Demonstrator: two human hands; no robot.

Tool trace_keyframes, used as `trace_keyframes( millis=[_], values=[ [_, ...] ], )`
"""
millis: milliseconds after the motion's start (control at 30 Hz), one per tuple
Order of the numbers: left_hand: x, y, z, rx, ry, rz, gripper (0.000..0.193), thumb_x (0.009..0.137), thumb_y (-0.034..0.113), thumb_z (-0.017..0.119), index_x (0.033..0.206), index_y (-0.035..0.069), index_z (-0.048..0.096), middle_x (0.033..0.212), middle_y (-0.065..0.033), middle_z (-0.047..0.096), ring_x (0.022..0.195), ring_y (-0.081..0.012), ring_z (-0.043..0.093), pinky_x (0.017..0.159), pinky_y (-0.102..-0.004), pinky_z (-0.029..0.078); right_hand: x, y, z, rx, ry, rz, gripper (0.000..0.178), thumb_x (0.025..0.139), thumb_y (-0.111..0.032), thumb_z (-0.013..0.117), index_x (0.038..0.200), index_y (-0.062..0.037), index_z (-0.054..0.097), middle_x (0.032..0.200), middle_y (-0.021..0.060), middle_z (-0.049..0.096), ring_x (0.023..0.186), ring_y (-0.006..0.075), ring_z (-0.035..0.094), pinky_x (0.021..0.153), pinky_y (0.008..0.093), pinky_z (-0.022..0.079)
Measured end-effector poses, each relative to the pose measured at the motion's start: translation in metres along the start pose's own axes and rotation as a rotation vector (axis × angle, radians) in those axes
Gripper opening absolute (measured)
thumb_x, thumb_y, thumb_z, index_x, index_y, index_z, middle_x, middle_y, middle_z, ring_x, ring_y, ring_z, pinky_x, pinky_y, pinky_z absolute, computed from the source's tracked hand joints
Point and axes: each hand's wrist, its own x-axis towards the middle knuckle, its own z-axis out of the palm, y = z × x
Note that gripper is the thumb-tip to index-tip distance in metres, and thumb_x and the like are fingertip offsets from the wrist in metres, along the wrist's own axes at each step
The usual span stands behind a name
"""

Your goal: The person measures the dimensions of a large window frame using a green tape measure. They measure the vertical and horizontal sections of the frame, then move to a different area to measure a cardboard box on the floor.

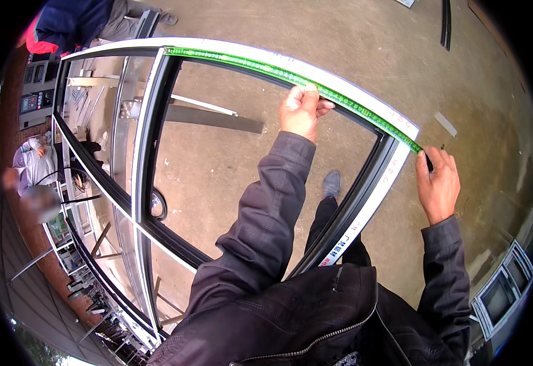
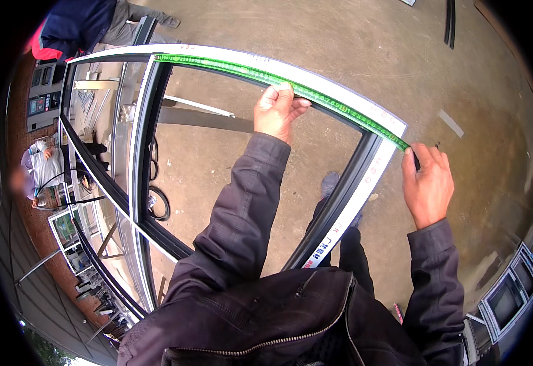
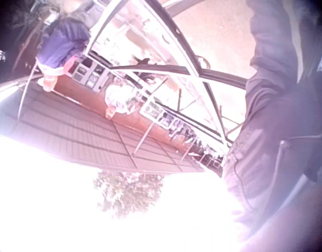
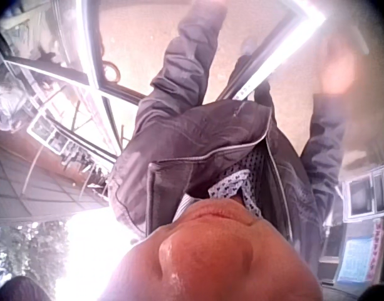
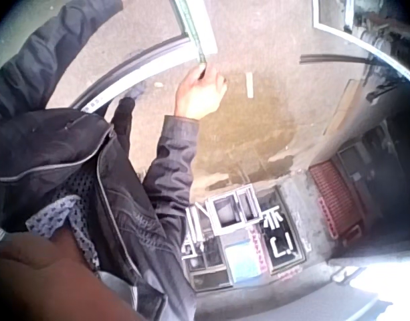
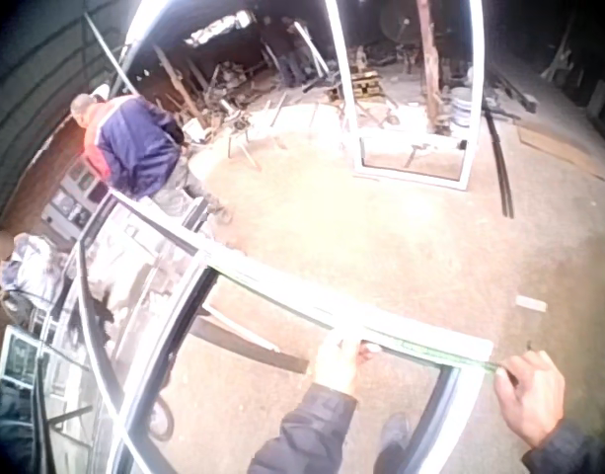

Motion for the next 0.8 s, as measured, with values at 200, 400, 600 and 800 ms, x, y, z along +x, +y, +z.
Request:
trace_keyframes(
  millis=[200,400,600,800],
  values=[
    [0.005,-0.002,-0.013,-0.021,-0.041,0.022,0.014,0.106,0.021,0.064,0.103,0.007,0.064,0.095,-0.0057,0.072,0.084,-0.0187,0.072,0.077,-0.0332,0.061,0.003,0.003,0.003,-0.002,0.007,-0.017,0.018,0.095,-0.023,0.068,0.101,-0.0083,0.075,0.092,0.0086,0.071,0.089,0.0306,0.066,0.076,0.0423,0.054],
    [0.006,0.004,-0.015,0.049,-0.037,0.007,0.017,0.107,0.023,0.062,0.108,0.006,0.065,0.099,-0.0083,0.075,0.083,-0.0179,0.074,0.078,-0.0319,0.06,0.0,0.008,0.008,-0.005,0.02,-0.007,0.018,0.095,-0.025,0.067,0.098,-0.0102,0.076,0.089,0.0078,0.07,0.091,0.0311,0.066,0.076,0.0449,0.056],
    [0.008,0.004,-0.016,0.015,-0.049,-0.009,0.018,0.104,0.02,0.068,0.113,0.005,0.066,0.1,-0.0101,0.073,0.088,-0.0216,0.073,0.08,-0.0349,0.062,-0.002,0.009,0.008,-0.013,0.034,-0.014,0.017,0.094,-0.025,0.066,0.098,-0.0114,0.076,0.088,0.0062,0.07,0.091,0.0307,0.066,0.074,0.0458,0.056],
    [0.008,0.002,-0.018,0.03,-0.051,0.017,0.019,0.106,0.022,0.064,0.11,0.004,0.067,0.099,-0.011,0.074,0.085,-0.019,0.074,0.078,-0.0318,0.062,-0.003,0.012,0.014,-0.02,0.052,-0.038,0.016,0.094,-0.024,0.067,0.097,-0.0119,0.076,0.087,0.006,0.07,0.09,0.0296,0.066,0.073,0.0442,0.056]
  ],
)
